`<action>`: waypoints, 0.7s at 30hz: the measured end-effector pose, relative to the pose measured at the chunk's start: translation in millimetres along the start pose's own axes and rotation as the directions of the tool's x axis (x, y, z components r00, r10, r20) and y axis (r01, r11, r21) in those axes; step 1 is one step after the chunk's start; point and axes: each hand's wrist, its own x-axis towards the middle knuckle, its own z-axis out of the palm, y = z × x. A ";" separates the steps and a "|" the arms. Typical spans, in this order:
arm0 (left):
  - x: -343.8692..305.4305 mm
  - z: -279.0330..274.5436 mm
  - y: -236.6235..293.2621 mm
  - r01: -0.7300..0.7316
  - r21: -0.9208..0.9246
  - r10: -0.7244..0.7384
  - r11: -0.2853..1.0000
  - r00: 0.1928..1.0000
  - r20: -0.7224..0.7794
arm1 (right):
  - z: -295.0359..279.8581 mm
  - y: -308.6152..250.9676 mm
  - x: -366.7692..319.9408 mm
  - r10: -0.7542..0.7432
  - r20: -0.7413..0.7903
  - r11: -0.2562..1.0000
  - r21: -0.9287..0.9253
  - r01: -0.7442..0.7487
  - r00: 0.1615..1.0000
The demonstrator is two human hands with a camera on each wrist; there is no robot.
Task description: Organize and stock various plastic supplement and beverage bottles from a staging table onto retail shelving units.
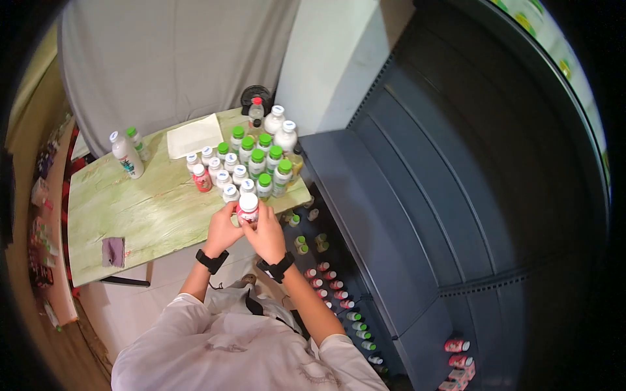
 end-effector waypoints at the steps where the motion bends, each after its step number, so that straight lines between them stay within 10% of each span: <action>1: 0.2 -9.8 -8.4 0.014 0.014 -0.014 1.000 1.000 -0.022 | 14.8 2.7 7.8 -0.054 0.019 0.999 -0.005 0.054 0.998; 15: 3.5 -43.4 -142.1 0.231 0.150 -0.210 0.961 0.967 -0.144 | 152.0 46.8 65.0 -0.065 0.408 0.997 0.072 0.039 0.911; 21: 7.6 -35.7 -173.2 0.306 0.159 -0.287 0.938 0.949 -0.131 | 166.0 56.7 82.7 0.161 0.621 0.978 0.006 -0.210 0.767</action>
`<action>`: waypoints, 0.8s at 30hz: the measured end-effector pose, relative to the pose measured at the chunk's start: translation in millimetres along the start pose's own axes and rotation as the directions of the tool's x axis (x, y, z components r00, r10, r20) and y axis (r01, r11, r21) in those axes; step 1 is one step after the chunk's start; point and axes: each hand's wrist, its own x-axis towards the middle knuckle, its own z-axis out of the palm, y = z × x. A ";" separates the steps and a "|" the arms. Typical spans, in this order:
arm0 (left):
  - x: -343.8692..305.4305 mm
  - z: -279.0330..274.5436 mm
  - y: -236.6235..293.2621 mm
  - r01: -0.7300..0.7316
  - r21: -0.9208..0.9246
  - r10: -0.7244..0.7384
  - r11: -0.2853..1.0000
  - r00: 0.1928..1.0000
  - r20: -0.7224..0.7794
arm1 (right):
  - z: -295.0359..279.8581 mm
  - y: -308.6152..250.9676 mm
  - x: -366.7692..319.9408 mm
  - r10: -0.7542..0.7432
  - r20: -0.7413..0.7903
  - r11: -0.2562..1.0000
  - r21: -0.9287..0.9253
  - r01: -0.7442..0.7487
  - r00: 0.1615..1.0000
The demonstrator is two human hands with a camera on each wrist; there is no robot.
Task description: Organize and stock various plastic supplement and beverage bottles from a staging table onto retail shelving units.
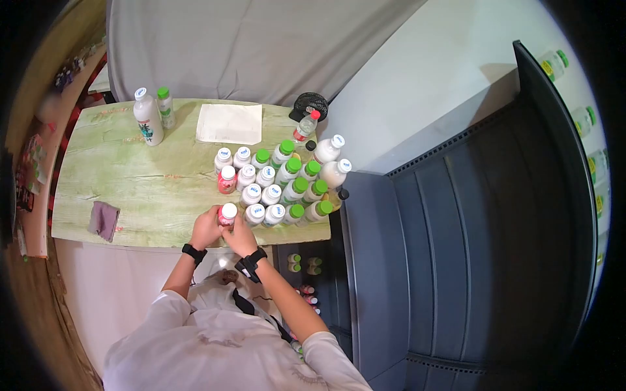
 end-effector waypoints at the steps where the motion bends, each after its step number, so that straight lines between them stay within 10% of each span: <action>1: 2.3 2.7 -2.8 0.005 0.004 -0.005 1.000 1.000 0.002 | 4.4 10.5 5.5 -0.025 -0.015 1.000 -0.011 0.025 1.000; 24: 58.7 28.9 -6.7 0.059 0.264 -0.077 0.963 0.995 0.058 | 3.4 43.1 7.7 -0.064 -0.065 0.996 -0.070 0.059 0.996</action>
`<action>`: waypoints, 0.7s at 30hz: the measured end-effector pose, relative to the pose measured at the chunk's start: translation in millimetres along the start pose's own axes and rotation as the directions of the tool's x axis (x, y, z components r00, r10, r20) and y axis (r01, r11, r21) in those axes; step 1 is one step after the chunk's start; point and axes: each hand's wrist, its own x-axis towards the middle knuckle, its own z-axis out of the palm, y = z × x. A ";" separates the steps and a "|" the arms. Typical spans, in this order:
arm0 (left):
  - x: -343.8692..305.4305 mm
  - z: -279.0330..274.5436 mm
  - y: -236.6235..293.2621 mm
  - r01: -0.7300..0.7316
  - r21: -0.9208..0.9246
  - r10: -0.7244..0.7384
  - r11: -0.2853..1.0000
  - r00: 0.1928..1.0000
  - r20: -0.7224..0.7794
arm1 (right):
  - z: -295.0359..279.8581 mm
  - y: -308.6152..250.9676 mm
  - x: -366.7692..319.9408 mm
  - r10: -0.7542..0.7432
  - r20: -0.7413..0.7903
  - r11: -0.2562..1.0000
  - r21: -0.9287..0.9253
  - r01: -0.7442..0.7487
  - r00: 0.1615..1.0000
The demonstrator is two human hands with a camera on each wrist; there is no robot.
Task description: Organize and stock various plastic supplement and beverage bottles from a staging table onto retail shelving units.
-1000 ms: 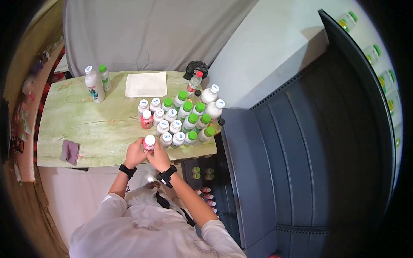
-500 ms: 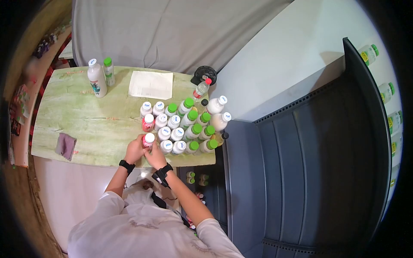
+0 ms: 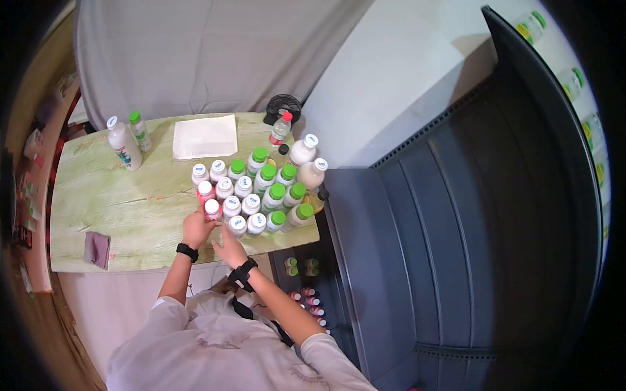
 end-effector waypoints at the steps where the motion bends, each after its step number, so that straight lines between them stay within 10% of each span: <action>1: -1.9 -4.0 0.8 0.058 0.085 -0.059 0.995 0.998 0.017 | -3.2 -3.4 -4.7 -0.010 -0.009 1.000 -0.018 0.010 1.000; 6: -10.3 -9.4 9.8 0.115 0.143 -0.115 0.983 0.993 -0.007 | -23.1 2.7 -37.9 0.033 -0.008 0.998 0.057 -0.032 0.999; 11: -23.6 -32.0 18.5 -0.100 0.353 0.123 0.930 0.991 -0.043 | -56.6 3.5 -87.2 0.062 -0.100 0.992 0.112 -0.051 0.993; 21: -42.9 -10.6 204.8 -0.542 0.085 0.538 0.836 0.840 0.062 | -137.3 10.6 -213.1 0.200 -0.570 0.970 0.228 -0.080 0.797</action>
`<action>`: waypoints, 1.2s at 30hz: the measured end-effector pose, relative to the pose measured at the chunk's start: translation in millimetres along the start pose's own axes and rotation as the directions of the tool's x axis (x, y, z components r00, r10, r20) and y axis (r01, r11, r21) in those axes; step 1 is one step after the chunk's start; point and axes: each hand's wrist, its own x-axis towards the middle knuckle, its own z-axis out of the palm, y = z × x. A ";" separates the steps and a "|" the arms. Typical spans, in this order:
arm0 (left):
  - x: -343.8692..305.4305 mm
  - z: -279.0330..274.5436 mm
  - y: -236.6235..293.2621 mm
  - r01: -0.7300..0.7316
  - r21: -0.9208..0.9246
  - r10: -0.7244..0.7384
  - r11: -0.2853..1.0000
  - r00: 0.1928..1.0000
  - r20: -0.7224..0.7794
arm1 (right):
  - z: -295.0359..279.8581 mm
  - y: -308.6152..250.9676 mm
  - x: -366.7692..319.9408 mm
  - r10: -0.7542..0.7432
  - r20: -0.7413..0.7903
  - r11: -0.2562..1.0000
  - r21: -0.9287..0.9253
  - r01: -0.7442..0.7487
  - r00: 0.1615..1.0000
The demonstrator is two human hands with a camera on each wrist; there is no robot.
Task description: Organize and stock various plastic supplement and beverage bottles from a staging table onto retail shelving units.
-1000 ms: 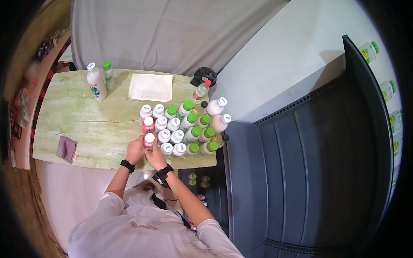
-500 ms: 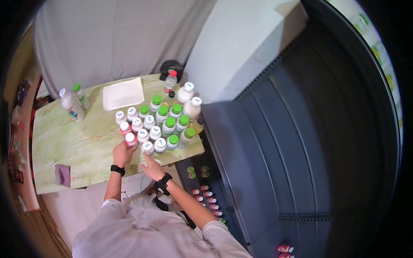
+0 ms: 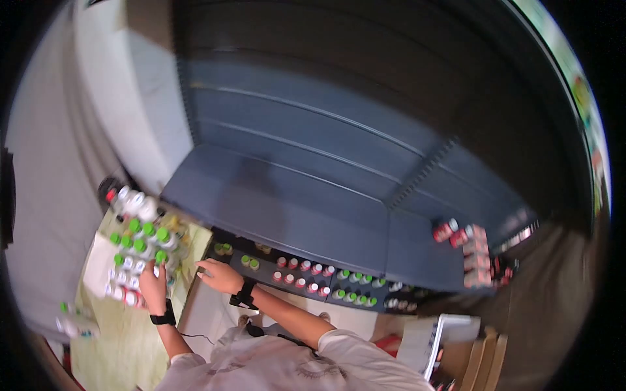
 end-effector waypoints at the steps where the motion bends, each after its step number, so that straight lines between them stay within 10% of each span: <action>1: 2.2 13.6 15.2 -0.057 -0.048 0.057 0.997 0.998 0.010 | -15.8 1.7 -7.6 0.023 -0.052 1.000 0.007 -0.023 0.998; 9: -16.5 73.7 218.9 -0.361 -0.382 0.512 0.851 0.736 0.443 | -152.2 46.8 -98.4 0.039 -0.605 0.994 -0.060 -0.095 0.795; 14: -47.7 131.0 312.2 -0.388 -0.708 0.782 0.590 0.494 0.381 | -221.2 66.3 -177.2 0.163 -0.800 0.971 0.025 -0.239 0.578; 26: -148.9 187.6 539.1 -0.404 -0.806 0.890 0.433 0.047 0.454 | -328.8 145.1 -361.1 0.205 -0.978 0.931 0.208 -0.298 -0.042; 36: -223.4 276.5 703.8 -0.349 -0.861 0.893 0.370 -0.121 0.433 | -402.0 215.5 -454.2 0.185 -0.945 0.903 0.272 -0.332 -0.270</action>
